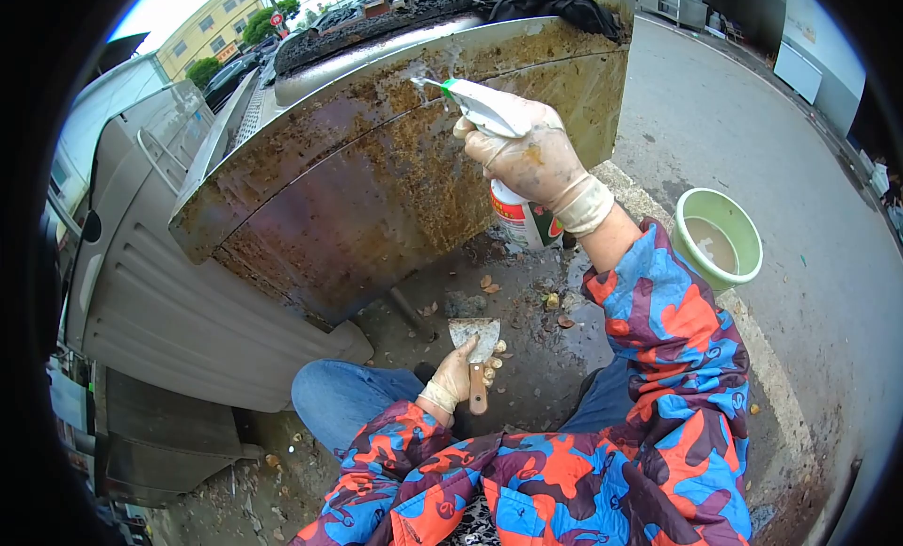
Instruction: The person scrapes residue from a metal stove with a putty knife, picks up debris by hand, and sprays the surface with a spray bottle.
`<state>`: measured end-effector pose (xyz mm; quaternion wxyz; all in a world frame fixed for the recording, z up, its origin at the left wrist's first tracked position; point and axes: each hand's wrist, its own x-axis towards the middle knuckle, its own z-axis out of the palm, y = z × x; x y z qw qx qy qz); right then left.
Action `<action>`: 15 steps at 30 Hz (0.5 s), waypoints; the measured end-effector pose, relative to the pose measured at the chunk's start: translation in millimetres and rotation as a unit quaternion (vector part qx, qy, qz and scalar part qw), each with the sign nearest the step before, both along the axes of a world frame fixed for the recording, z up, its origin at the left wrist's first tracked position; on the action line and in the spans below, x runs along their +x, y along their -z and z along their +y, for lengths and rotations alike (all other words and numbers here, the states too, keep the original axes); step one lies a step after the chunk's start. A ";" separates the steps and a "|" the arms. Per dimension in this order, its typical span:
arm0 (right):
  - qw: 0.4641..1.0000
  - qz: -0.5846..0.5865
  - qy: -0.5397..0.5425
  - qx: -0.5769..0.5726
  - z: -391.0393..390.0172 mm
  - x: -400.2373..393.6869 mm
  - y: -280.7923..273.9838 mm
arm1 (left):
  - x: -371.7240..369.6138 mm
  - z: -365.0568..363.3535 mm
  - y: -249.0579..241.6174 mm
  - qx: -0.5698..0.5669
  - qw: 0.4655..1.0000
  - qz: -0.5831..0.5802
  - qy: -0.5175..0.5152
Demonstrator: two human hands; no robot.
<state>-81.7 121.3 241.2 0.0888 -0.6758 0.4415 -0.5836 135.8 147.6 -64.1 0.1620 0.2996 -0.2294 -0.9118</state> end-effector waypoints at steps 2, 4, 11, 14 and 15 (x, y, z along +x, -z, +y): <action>1.000 0.018 -0.024 -0.002 -4.4 3.6 5.1 | 0.8 -1.0 0.9 0.010 1.000 0.010 0.004; 0.999 0.010 -0.053 0.006 -4.6 7.7 8.0 | 2.8 -1.6 2.0 0.019 1.000 0.019 0.008; 0.999 -0.004 -0.048 0.007 2.4 12.3 33.0 | 3.0 -1.1 3.5 0.023 1.000 0.012 -0.008; 0.998 -0.025 -0.017 0.056 1.7 10.9 50.3 | 3.7 -0.8 6.8 0.011 1.000 0.008 -0.009; 0.998 -0.025 -0.017 0.056 0.7 9.7 54.6 | 3.7 -1.9 8.5 0.010 1.000 0.015 -0.005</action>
